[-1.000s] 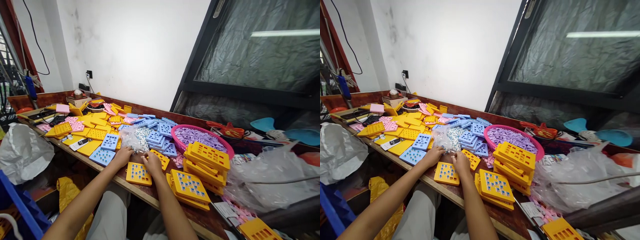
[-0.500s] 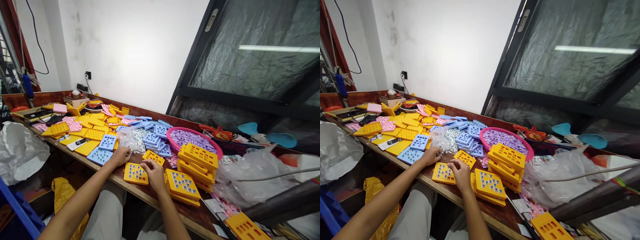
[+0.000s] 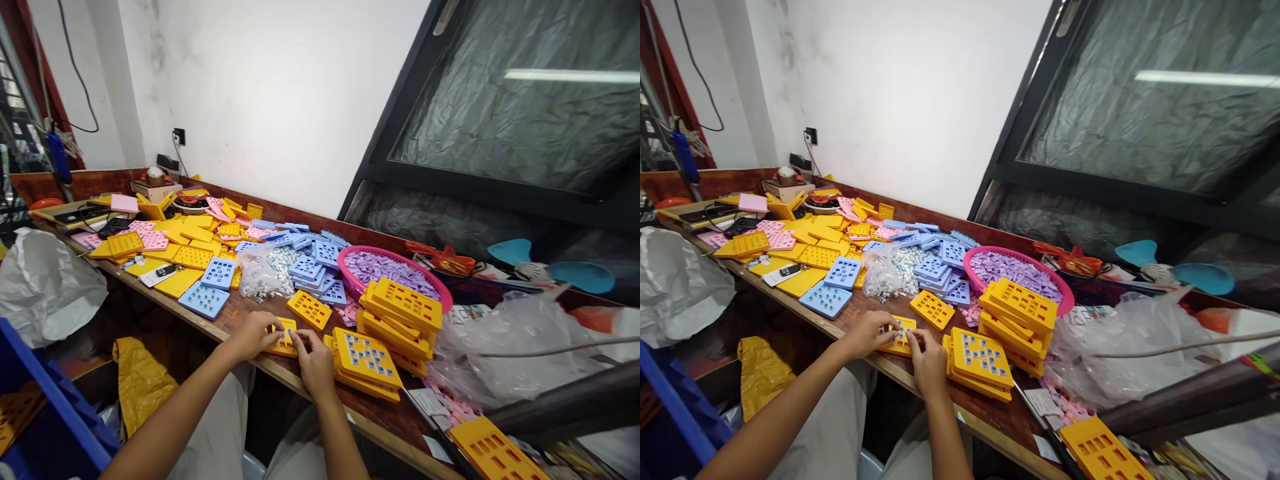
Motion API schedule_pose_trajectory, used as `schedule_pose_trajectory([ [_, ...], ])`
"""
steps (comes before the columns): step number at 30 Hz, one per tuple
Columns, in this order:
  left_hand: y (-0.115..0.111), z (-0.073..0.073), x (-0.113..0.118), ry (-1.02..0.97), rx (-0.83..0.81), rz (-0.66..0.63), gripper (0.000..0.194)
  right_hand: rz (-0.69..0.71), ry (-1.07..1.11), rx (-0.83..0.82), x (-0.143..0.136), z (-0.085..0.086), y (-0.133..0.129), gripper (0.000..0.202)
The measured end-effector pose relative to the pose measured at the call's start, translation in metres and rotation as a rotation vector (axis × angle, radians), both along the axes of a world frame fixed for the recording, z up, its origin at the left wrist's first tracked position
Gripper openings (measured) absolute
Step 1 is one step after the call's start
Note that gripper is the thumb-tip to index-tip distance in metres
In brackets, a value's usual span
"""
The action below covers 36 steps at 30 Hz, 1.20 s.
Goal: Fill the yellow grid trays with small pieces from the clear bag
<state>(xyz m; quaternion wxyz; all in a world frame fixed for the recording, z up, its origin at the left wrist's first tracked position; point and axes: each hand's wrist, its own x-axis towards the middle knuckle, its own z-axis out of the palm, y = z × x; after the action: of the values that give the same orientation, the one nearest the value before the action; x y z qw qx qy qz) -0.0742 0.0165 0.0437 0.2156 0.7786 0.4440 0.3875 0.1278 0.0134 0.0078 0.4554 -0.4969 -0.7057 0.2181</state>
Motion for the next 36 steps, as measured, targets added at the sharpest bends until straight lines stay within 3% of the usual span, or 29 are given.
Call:
schedule_pose_trajectory([
  [7, -0.003, -0.041, 0.020, 0.070, 0.127, 0.008, 0.016, 0.009, -0.195, 0.063, 0.007, -0.013, 0.013, 0.041],
  [12, -0.012, -0.051, 0.022, 0.120, 0.210, 0.109, 0.014, 0.065, -0.230, 0.071, 0.008, -0.012, 0.010, 0.036],
  [15, -0.013, -0.050, 0.017, 0.084, 0.178, 0.128, 0.014, 0.166, -0.265, 0.058, 0.011, -0.007, 0.002, 0.032],
  [18, -0.009, -0.048, 0.013, 0.069, 0.156, 0.046, 0.018, 0.207, -0.257, 0.071, 0.013, -0.007, -0.002, 0.032],
  [21, -0.006, -0.044, 0.011, 0.119, 0.153, 0.006, 0.019, 0.190, -0.232, 0.091, 0.013, -0.010, -0.002, 0.030],
  [36, -0.003, -0.004, 0.027, 0.508, -0.005, 0.087, 0.017, 0.064, -0.406, 0.205, 0.010, -0.007, -0.007, 0.025],
])
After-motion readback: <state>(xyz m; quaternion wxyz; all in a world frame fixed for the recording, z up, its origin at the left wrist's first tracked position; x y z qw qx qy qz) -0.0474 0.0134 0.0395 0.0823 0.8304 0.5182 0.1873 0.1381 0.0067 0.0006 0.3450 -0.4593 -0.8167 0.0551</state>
